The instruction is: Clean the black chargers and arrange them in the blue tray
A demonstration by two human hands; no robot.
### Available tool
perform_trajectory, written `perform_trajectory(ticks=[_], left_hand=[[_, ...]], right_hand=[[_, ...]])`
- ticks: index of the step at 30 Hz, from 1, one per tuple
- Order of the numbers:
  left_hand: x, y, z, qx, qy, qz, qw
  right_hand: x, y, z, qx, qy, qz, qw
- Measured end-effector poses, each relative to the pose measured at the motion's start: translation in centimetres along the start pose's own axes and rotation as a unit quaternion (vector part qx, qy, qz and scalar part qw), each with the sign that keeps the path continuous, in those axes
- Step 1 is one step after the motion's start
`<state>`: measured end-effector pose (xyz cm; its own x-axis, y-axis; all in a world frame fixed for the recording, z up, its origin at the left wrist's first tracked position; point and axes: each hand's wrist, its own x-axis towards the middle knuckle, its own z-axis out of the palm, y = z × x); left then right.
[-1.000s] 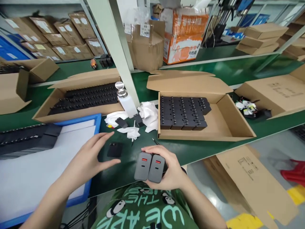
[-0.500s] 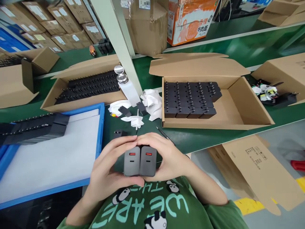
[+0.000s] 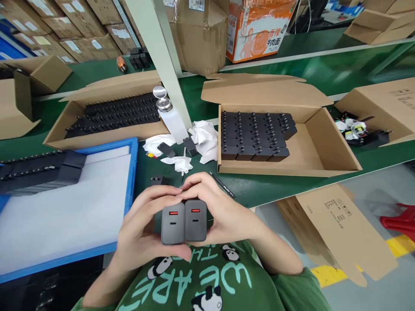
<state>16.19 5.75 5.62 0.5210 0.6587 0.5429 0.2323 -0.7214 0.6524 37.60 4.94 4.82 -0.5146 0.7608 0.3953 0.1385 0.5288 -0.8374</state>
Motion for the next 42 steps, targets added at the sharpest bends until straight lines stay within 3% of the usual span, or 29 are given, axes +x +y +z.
perform_trajectory(ticks=[15, 18, 20, 22, 24, 26, 29, 31, 33, 35, 38, 39, 40, 42], left_hand=[[0.8, -0.3, 0.4, 0.011, -0.069, -0.006, 0.998], [0.5, -0.7, 0.9, 0.017, -0.054, -0.021, 0.998], [0.4, -1.1, 1.4, -0.002, -0.026, -0.033, 0.999], [0.3, -1.5, 1.8, -0.025, 0.002, -0.031, 0.999], [0.4, -1.7, 2.3, -0.033, 0.023, -0.016, 0.999], [0.4, -2.0, 3.0, -0.036, 0.034, 0.010, 0.999], [0.2, -2.4, 4.2, -0.035, 0.052, 0.080, 0.995], [0.1, -2.8, 4.4, 0.001, 0.062, 0.118, 0.991], [-0.1, -3.3, 3.6, 0.041, 0.078, 0.129, 0.988], [-0.5, -4.4, 1.8, 0.087, 0.111, 0.086, 0.986], [-1.6, -7.0, -1.2, 0.236, 0.136, -0.110, 0.956], [-2.1, -8.0, -1.9, 0.269, 0.113, -0.181, 0.939], [-2.6, -8.9, -2.3, 0.285, 0.089, -0.240, 0.923], [-3.5, -10.5, -2.4, 0.284, 0.052, -0.328, 0.899]], right_hand=[[-0.3, 0.7, 0.5, -0.020, -0.002, 0.002, 1.000], [-0.8, 1.0, -0.3, -0.014, -0.012, -0.007, 1.000], [-1.6, 1.5, -1.0, 0.034, -0.031, 0.009, 0.999], [-2.6, 2.3, -1.2, 0.152, 0.010, 0.058, 0.987], [-3.4, 3.4, -0.6, 0.282, 0.074, 0.115, 0.950], [-3.7, 4.2, 0.9, 0.360, 0.081, 0.152, 0.917], [-3.6, 4.2, 3.0, 0.377, 0.037, 0.171, 0.910], [-3.8, 3.6, 3.0, 0.352, 0.059, 0.186, 0.915], [-4.7, 2.7, 1.1, 0.286, 0.123, 0.206, 0.928], [-6.3, 1.6, -2.5, 0.196, 0.219, 0.226, 0.929], [-9.3, 0.2, -10.1, -0.028, 0.357, 0.268, 0.894], [-10.0, 0.1, -12.8, -0.196, 0.363, 0.303, 0.859], [-10.6, 0.3, -15.3, -0.326, 0.320, 0.346, 0.820], [-11.0, 1.7, -19.7, -0.381, 0.260, 0.385, 0.799]])
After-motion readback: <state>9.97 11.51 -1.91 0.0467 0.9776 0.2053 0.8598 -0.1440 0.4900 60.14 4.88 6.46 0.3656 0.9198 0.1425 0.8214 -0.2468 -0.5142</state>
